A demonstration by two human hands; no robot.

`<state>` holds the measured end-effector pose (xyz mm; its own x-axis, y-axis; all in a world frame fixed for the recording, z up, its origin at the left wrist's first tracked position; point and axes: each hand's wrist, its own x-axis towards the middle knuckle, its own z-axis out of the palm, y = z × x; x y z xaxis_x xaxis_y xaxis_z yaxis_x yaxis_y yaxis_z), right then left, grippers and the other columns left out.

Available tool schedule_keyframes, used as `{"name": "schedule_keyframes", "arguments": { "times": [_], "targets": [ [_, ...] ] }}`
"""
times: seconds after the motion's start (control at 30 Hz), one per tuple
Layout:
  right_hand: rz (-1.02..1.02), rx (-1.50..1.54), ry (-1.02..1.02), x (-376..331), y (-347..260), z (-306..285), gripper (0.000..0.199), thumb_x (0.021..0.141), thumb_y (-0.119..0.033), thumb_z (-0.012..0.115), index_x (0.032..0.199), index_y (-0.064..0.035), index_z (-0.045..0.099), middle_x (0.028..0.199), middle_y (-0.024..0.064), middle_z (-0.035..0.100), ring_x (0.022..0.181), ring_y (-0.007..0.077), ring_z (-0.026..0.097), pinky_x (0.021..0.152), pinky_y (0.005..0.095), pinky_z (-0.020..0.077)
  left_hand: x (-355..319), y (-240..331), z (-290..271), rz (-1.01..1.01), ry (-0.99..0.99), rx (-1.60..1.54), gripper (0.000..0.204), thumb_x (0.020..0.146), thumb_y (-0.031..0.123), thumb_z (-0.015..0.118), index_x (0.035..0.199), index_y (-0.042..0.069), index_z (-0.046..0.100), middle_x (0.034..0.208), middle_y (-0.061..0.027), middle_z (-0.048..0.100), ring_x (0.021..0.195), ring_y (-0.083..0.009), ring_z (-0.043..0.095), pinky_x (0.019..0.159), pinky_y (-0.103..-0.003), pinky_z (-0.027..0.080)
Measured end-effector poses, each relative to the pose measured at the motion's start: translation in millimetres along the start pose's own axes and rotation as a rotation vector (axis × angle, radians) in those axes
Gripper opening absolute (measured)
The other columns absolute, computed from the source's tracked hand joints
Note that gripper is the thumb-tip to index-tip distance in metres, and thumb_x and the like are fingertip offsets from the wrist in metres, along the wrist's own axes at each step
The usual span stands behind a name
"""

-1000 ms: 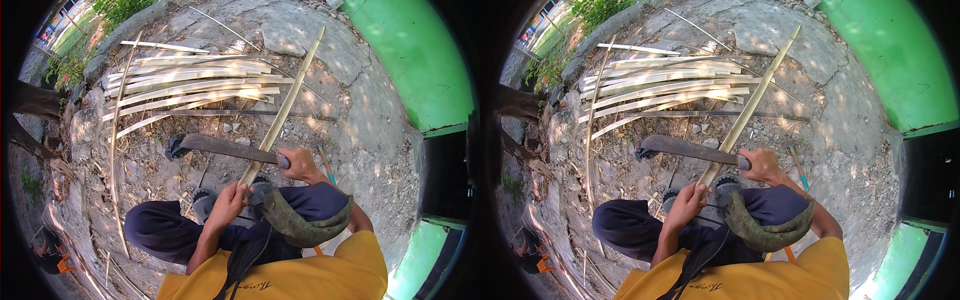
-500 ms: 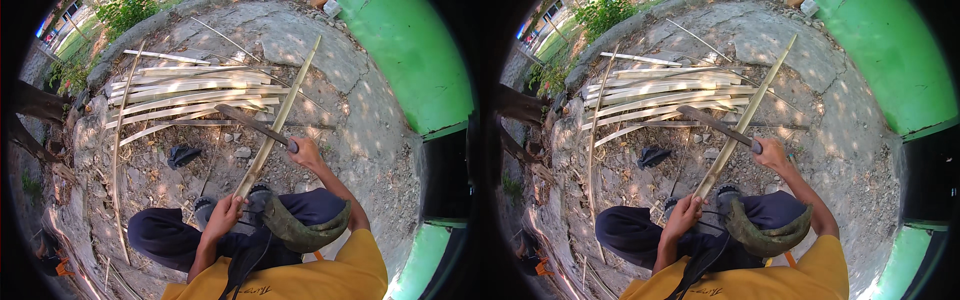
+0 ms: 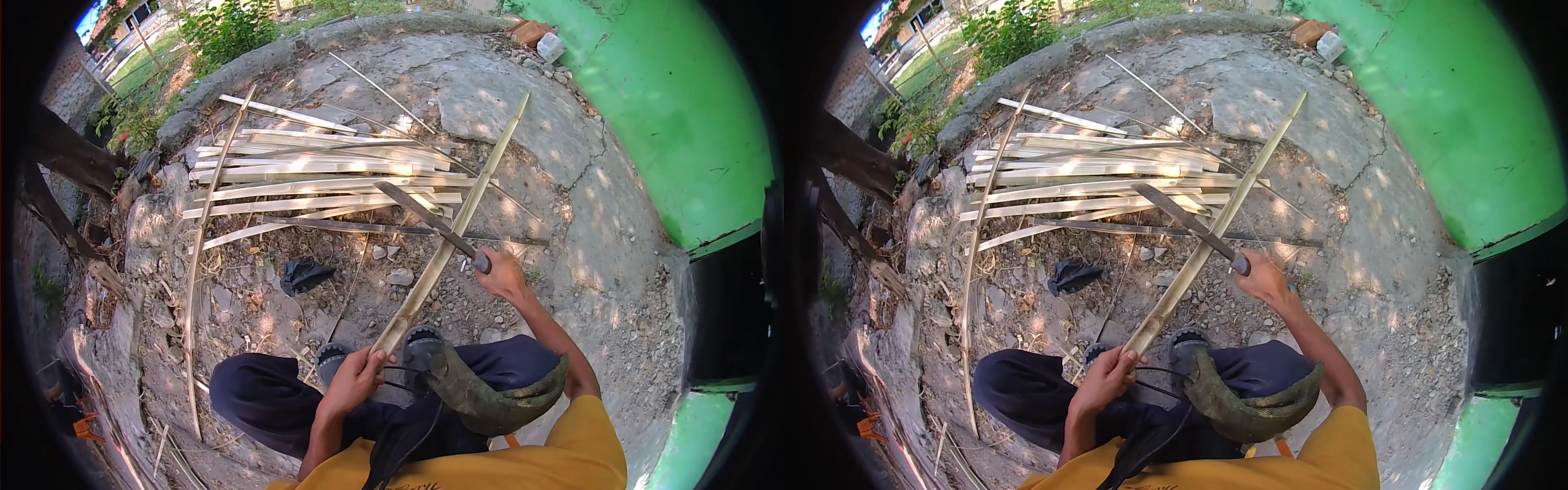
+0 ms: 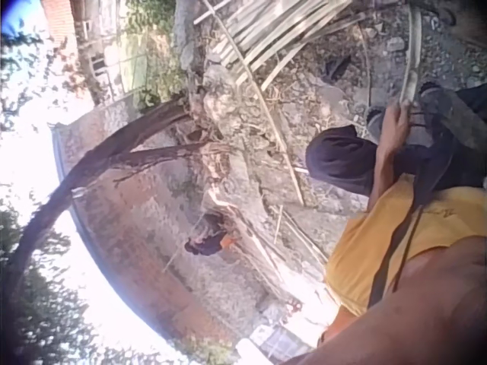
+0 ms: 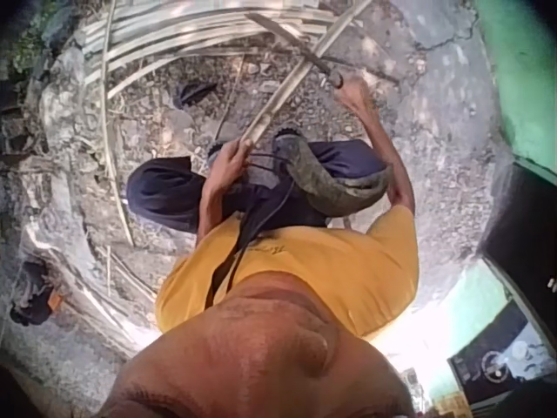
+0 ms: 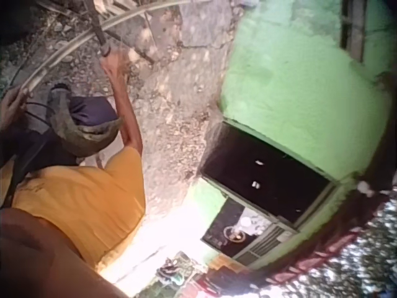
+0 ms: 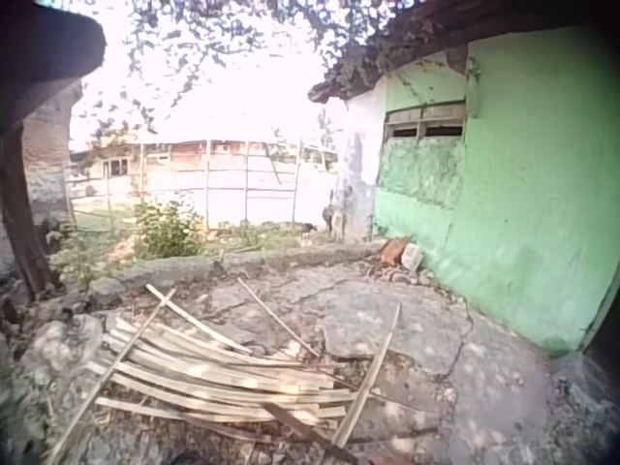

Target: The person shaves and scrapes a bamboo strip with a machete while holding and rotating the strip by hand.

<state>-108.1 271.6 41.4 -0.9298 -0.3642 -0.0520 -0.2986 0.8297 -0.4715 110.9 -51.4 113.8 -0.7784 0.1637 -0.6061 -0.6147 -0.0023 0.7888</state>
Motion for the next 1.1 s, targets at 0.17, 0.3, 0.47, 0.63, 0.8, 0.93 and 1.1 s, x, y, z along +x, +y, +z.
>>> {"name": "schedule_keyframes", "arguments": {
  "times": [0.17, 0.3, 0.47, 0.63, 0.8, 0.93, 1.1],
  "targets": [
    [-0.172, -0.016, -0.057, -19.3, -33.8, 7.6, 0.025, 0.077, -0.026, 0.072, 0.098, -0.0129, 0.070, 0.074, 0.0178, 0.070, 0.073, 0.0417, 0.070, 0.066, 0.0509, 0.0561, -3.7, -5.9, -3.1, 0.068, 0.010, 0.011, 0.035, 0.113, 0.033, 0.046, 0.112, 0.005, 0.067, 0.067, 0.0066, 0.044, 0.054, -0.0034, 0.038, 0.049, -0.023, 0.031],
    [-0.011, -0.100, 0.027, 14.3, 18.7, 6.1, 0.030, 0.076, -0.027, 0.073, 0.102, -0.0128, 0.071, 0.077, 0.0187, 0.071, 0.077, 0.0425, 0.071, 0.070, 0.0518, 0.0564, -20.8, -4.6, -5.1, 0.053, -0.014, 0.015, 0.035, 0.113, 0.034, 0.046, 0.111, 0.006, 0.067, 0.067, 0.0065, 0.044, 0.054, -0.0034, 0.038, 0.049, -0.023, 0.032],
    [0.018, -0.111, 0.071, 28.4, 21.4, 6.2, 0.030, 0.077, -0.027, 0.072, 0.103, -0.0113, 0.071, 0.080, 0.0209, 0.071, 0.080, 0.0432, 0.070, 0.074, 0.0522, 0.0561, -20.1, -9.6, -10.3, -0.017, -0.001, -0.041, 0.035, 0.112, 0.034, 0.047, 0.110, 0.006, 0.068, 0.067, 0.0068, 0.043, 0.052, -0.0028, 0.037, 0.047, -0.023, 0.030],
    [-0.156, -0.070, -0.004, 7.3, -15.2, 8.8, 0.025, 0.077, -0.025, 0.071, 0.098, -0.0114, 0.070, 0.078, 0.0201, 0.070, 0.076, 0.0423, 0.070, 0.072, 0.0528, 0.0554, -30.9, -1.2, -9.5, 0.006, 0.019, -0.055, 0.034, 0.112, 0.033, 0.047, 0.109, 0.006, 0.067, 0.066, 0.0071, 0.042, 0.051, -0.0026, 0.035, 0.046, -0.022, 0.028],
    [0.071, -0.057, 0.127, 54.8, 46.3, -1.0, 0.020, 0.077, -0.024, 0.071, 0.091, -0.0097, 0.070, 0.076, 0.0202, 0.069, 0.076, 0.0429, 0.069, 0.069, 0.0520, 0.0539, -64.2, 6.7, -23.3, -0.048, 0.024, -0.055, 0.034, 0.112, 0.034, 0.047, 0.107, 0.006, 0.066, 0.065, 0.0072, 0.043, 0.051, -0.0028, 0.035, 0.046, -0.023, 0.028],
    [0.129, -0.039, 0.224, 71.9, 81.4, -4.3, 0.022, 0.077, -0.025, 0.072, 0.090, -0.0078, 0.069, 0.077, 0.0207, 0.069, 0.077, 0.0445, 0.069, 0.069, 0.0520, 0.0529, -70.9, 19.1, -24.7, -0.088, 0.040, -0.023, 0.034, 0.112, 0.034, 0.048, 0.107, 0.006, 0.067, 0.065, 0.0070, 0.043, 0.052, -0.0031, 0.036, 0.047, -0.023, 0.029],
    [-0.042, -0.028, 0.099, 51.8, 24.2, 9.0, 0.025, 0.076, -0.026, 0.074, 0.095, -0.0098, 0.069, 0.076, 0.0204, 0.069, 0.075, 0.0447, 0.068, 0.068, 0.0521, 0.0543, -65.9, 16.2, -30.6, -0.044, 0.087, 0.054, 0.033, 0.112, 0.033, 0.048, 0.107, 0.006, 0.068, 0.065, 0.0066, 0.044, 0.052, -0.0032, 0.036, 0.047, -0.023, 0.030]
  ]
}}
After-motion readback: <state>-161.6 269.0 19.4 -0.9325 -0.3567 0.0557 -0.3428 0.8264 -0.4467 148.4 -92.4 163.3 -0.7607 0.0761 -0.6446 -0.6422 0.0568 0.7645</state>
